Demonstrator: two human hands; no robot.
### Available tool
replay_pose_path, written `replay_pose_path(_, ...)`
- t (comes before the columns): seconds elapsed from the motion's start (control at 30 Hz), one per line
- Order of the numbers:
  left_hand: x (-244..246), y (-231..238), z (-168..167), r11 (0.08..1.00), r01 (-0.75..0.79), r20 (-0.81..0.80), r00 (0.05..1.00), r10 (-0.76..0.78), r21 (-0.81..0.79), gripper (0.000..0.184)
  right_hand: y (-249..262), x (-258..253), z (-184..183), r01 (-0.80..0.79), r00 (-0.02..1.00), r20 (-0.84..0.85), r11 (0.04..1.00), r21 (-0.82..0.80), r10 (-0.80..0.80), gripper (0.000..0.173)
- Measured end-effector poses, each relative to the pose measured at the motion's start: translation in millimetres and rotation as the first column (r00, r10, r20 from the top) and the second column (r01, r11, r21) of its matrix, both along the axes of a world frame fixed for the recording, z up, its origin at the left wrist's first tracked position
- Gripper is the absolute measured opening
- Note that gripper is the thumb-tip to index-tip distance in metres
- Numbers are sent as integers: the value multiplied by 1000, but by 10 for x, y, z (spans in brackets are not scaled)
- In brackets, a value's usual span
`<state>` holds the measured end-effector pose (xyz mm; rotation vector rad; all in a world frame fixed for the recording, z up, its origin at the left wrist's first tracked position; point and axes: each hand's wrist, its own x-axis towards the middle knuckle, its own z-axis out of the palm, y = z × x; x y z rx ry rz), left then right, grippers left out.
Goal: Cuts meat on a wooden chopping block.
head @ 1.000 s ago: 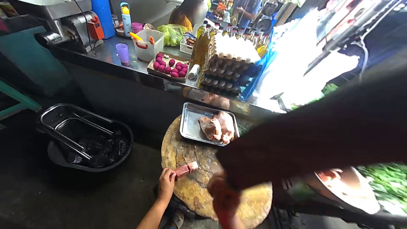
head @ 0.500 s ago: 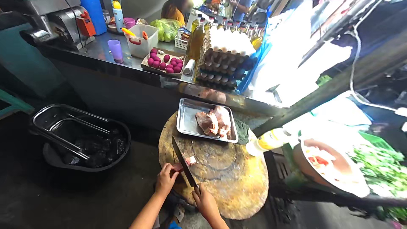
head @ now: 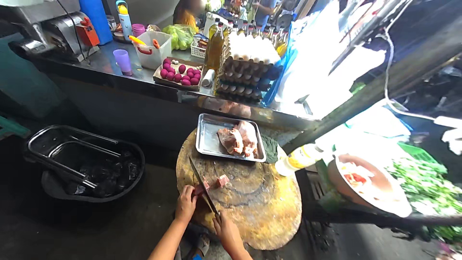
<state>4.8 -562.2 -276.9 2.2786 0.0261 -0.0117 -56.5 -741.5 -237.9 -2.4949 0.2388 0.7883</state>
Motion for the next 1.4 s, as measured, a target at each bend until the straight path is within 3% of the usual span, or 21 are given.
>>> replay_pose_path(0.07, 7, -5, -65, 999, 17, 38, 999, -18, 36, 23, 17, 9, -55, 14, 1000, -15, 1000, 10, -14, 44)
replay_pose_path(0.2, -39, -14, -104, 996, 41, 56, 997, -46, 81, 20, -44, 164, 415, 63, 992, -113, 994, 92, -53, 51)
replay_pose_path(0.3, -30, 4, -149, 999, 27, 99, 995, -29, 19, 24, -88, 115, 722, 70, 976, 181, 961, 266, -121, 48)
replay_pose_path(0.37, -73, 3, -169, 1000, 22, 108, 994, -22, 6, 25, -28, 90, 947, -30, 819, 535, 916, 400, -207, 48)
replay_pose_path(0.43, -88, -1, -210, 1000, 2, 187, 982, 0, -10, 22, 63, 237, 1194, -222, 547, 785, 854, 470, -290, 47)
replay_pose_path(0.5, -80, 0, -222, 1000, -6, 221, 975, 10, -21, 21, 154, 430, 1381, -356, 343, 858, 793, 495, -381, 41)
replay_pose_path(0.57, -92, 2, -215, 1000, -1, 210, 978, 4, -14, 21, 210, 493, 1334, -363, 283, 857, 779, 511, -430, 34)
replay_pose_path(0.6, -90, 2, -206, 1000, 2, 193, 981, 0, -12, 21, 202, 444, 1189, -302, 325, 853, 810, 503, -409, 32)
replay_pose_path(0.63, -82, 2, -191, 1000, 5, 166, 986, -3, -11, 22, 176, 345, 986, -199, 438, 828, 861, 468, -349, 32)
replay_pose_path(0.67, -78, 7, -177, 1000, 8, 139, 990, -7, -8, 23, 148, 224, 772, -65, 633, 730, 922, 381, -257, 34)
replay_pose_path(0.7, -78, 18, -172, 1000, 12, 130, 991, -11, -3, 23, 123, 139, 559, 37, 857, 491, 970, 240, -154, 39)
replay_pose_path(0.73, -86, 24, -166, 1000, 13, 113, 994, -13, 3, 23, 100, 131, 330, 65, 978, 191, 992, 106, -84, 44)
replay_pose_path(0.77, -105, 23, -189, 1000, 10, 134, 991, -10, -1, 22, 77, 138, 136, 59, 998, -17, 998, 21, -58, 46)
replay_pose_path(0.8, -99, 27, -201, 1000, 10, 157, 988, -8, -9, 21, 60, 169, 38, 54, 993, -105, 998, -14, -55, 47)
replay_pose_path(0.9, -121, 32, -261, 998, -10, 203, 979, 21, -54, 20, 11, 176, 3, 54, 990, -127, 999, 0, -54, 50)
replay_pose_path(1.07, -91, 19, -284, 967, -116, 229, 959, 168, -225, 15, -62, 33, 30, 109, 991, 60, 988, 112, -116, 49)
replay_pose_path(1.17, -92, 18, -203, 940, -188, 101, 969, 225, -285, 15, 7, -4, 229, 89, 968, 216, 978, 188, -130, 44)
replay_pose_path(1.3, -62, -3, -148, 926, -226, 38, 968, 249, -301, 11, 121, 139, 421, 19, 943, 322, 980, 197, -83, 43)
replay_pose_path(1.4, -57, 7, -79, 938, -229, -34, 973, 228, -261, 13, 163, 178, 302, -9, 942, 331, 981, 195, -57, 43)
